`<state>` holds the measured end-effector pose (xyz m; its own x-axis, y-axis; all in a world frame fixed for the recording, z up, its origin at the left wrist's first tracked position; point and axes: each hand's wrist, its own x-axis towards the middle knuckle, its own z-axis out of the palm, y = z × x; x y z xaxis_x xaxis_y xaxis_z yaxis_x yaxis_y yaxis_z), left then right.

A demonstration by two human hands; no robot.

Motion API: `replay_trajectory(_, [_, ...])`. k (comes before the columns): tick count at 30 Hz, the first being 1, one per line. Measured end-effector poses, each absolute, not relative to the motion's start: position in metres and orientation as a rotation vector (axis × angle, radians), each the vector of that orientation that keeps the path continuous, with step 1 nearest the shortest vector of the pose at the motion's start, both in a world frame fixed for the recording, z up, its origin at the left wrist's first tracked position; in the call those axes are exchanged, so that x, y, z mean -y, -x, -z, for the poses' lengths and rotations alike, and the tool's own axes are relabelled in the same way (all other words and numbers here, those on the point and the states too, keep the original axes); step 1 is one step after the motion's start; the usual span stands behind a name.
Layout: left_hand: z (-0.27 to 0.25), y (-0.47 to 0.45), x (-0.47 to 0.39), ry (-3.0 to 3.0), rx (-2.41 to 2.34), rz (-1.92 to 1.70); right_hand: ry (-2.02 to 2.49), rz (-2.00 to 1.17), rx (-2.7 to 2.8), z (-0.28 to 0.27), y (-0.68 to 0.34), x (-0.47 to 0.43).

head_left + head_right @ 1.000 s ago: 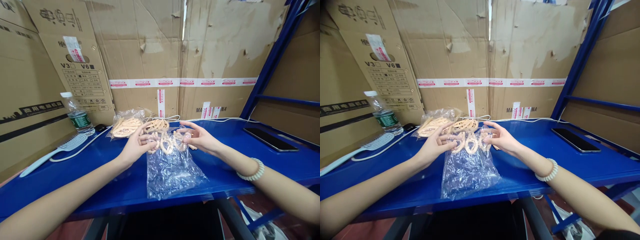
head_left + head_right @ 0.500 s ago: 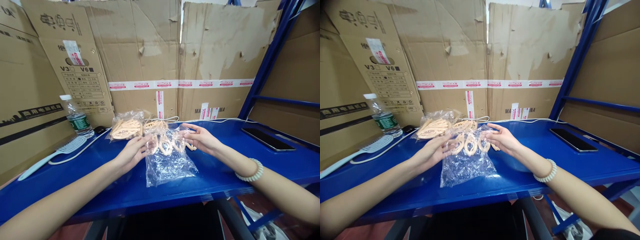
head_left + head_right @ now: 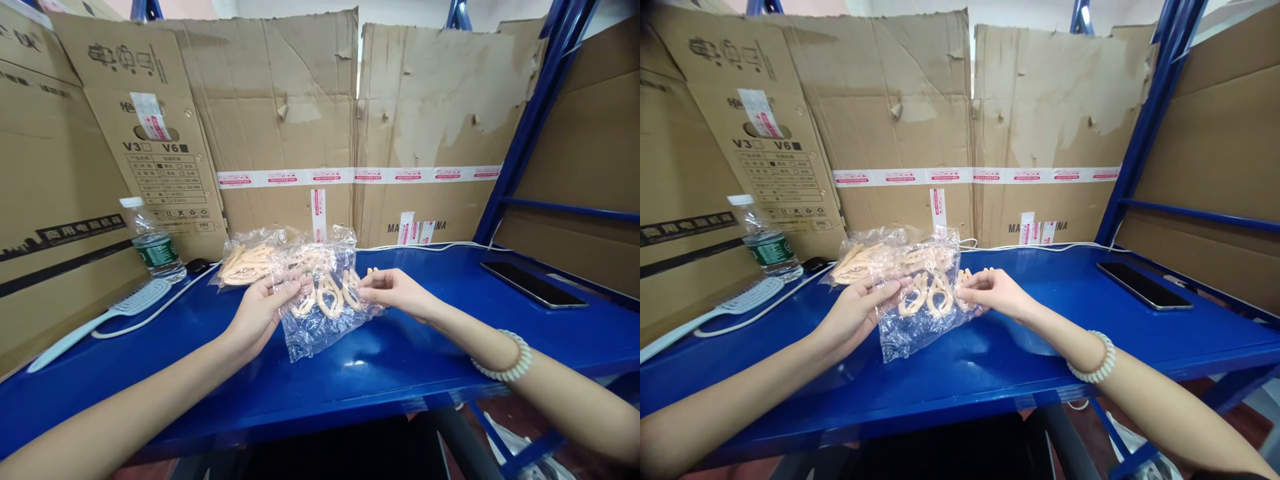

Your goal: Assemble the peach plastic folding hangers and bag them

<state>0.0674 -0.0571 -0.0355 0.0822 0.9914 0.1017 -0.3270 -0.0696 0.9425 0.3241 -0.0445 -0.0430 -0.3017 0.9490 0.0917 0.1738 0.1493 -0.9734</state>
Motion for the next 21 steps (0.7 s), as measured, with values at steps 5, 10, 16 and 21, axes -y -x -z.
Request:
replay_trajectory(5, [0.0364,-0.067,0.0566,-0.99,-0.896,-1.372,1.056,-0.998,1.812,0.0437,-0.325,0.0431])
replay_trajectory(10, [0.0384,-0.0635,0.0513,-0.951,-0.93,-1.401,1.056,-0.852,1.836,0.0461,-0.3279,0.0398])
replay_trajectory(16, [0.0388,-0.0625,0.0489,-0.936,-0.906,-1.467,1.057,-0.689,1.791,0.0457,-0.3287,0.0405])
replay_trajectory(21, [0.0387,-0.0639,0.0518,-1.103,-0.882,-1.511,0.941,-0.864,1.604,0.0416,-0.3257,0.0413])
